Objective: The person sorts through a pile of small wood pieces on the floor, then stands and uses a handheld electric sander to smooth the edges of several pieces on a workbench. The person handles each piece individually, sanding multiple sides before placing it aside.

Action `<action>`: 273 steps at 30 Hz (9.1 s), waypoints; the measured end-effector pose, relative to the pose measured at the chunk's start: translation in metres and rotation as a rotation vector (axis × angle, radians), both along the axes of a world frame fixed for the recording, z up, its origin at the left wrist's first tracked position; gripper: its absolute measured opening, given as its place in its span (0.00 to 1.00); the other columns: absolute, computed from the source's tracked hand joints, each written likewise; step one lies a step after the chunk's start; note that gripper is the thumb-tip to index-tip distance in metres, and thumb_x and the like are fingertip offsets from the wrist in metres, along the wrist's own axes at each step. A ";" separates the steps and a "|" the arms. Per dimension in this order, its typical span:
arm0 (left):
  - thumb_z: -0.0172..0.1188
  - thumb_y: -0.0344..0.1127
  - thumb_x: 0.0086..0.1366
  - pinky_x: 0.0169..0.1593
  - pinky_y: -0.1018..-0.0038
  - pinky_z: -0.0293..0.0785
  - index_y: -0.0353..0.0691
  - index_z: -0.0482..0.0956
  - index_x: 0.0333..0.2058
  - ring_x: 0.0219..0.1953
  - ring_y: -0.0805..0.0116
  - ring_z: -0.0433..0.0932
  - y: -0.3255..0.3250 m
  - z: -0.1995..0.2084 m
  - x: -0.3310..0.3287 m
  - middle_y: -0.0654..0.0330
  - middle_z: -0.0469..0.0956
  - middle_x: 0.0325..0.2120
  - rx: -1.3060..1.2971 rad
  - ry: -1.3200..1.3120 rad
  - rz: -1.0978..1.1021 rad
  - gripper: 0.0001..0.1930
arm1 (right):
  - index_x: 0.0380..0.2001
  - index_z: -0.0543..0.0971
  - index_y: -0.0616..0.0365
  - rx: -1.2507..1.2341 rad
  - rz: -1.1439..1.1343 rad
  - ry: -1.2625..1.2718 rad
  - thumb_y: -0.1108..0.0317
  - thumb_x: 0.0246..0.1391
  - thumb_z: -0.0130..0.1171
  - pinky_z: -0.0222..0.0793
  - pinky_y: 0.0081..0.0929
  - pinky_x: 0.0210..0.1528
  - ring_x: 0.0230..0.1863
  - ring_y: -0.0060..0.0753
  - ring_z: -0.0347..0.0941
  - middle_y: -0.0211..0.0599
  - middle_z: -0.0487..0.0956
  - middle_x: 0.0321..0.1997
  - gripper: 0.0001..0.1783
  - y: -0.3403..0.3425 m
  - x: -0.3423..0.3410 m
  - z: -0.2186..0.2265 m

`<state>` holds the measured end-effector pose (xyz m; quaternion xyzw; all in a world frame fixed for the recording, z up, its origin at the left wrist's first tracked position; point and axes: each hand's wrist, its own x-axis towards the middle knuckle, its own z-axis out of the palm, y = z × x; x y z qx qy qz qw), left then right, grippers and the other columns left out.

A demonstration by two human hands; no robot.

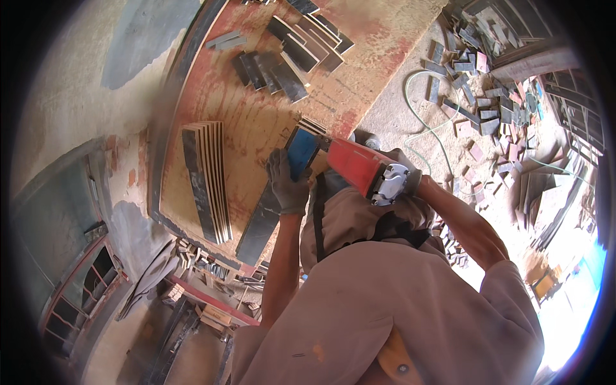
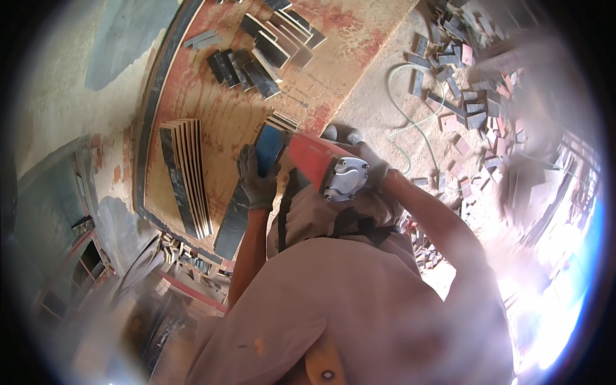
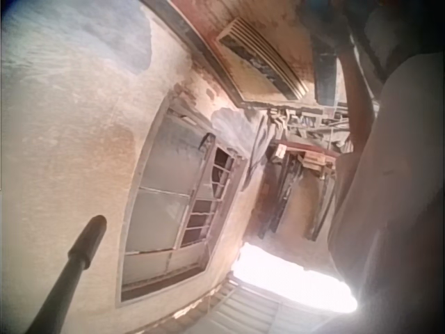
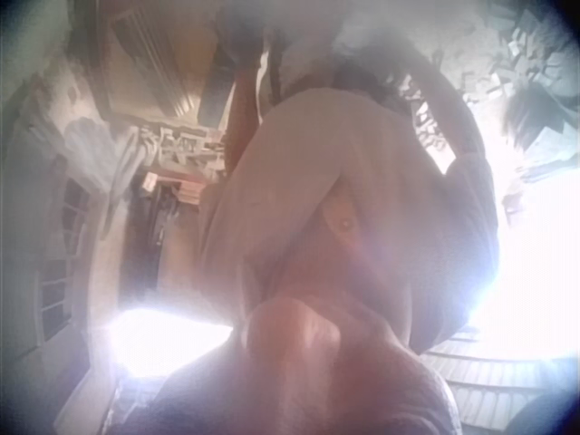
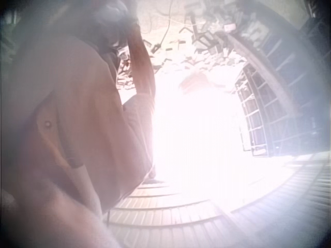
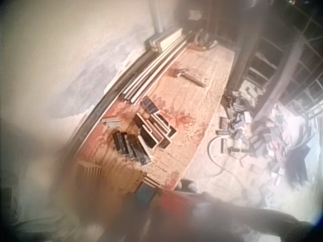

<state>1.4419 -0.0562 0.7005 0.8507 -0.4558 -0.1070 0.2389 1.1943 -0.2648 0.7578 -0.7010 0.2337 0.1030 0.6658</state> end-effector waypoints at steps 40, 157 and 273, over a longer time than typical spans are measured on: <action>0.81 0.41 0.42 0.63 0.56 0.71 0.33 0.81 0.52 0.61 0.44 0.73 0.052 -0.008 0.003 0.44 0.77 0.56 -0.160 0.038 0.163 0.37 | 0.48 0.81 0.58 0.087 0.124 -0.121 0.69 0.43 0.72 0.77 0.26 0.45 0.40 0.18 0.78 0.30 0.85 0.40 0.25 0.035 0.033 -0.002; 0.69 0.52 0.59 0.72 0.48 0.55 0.31 0.70 0.62 0.67 0.35 0.64 -0.011 -0.010 -0.015 0.38 0.70 0.62 -0.022 -0.080 0.135 0.40 | 0.51 0.77 0.55 0.124 -0.366 0.021 0.68 0.44 0.74 0.78 0.26 0.46 0.43 0.22 0.79 0.30 0.83 0.44 0.28 0.026 -0.109 -0.067; 0.76 0.52 0.46 0.49 0.53 0.80 0.31 0.71 0.57 0.50 0.45 0.79 -0.216 -0.072 0.133 0.44 0.76 0.51 0.420 0.233 0.333 0.43 | 0.61 0.73 0.46 -0.500 -0.065 0.600 0.45 0.58 0.57 0.60 0.46 0.66 0.63 0.41 0.70 0.35 0.77 0.60 0.30 0.132 -0.174 -0.068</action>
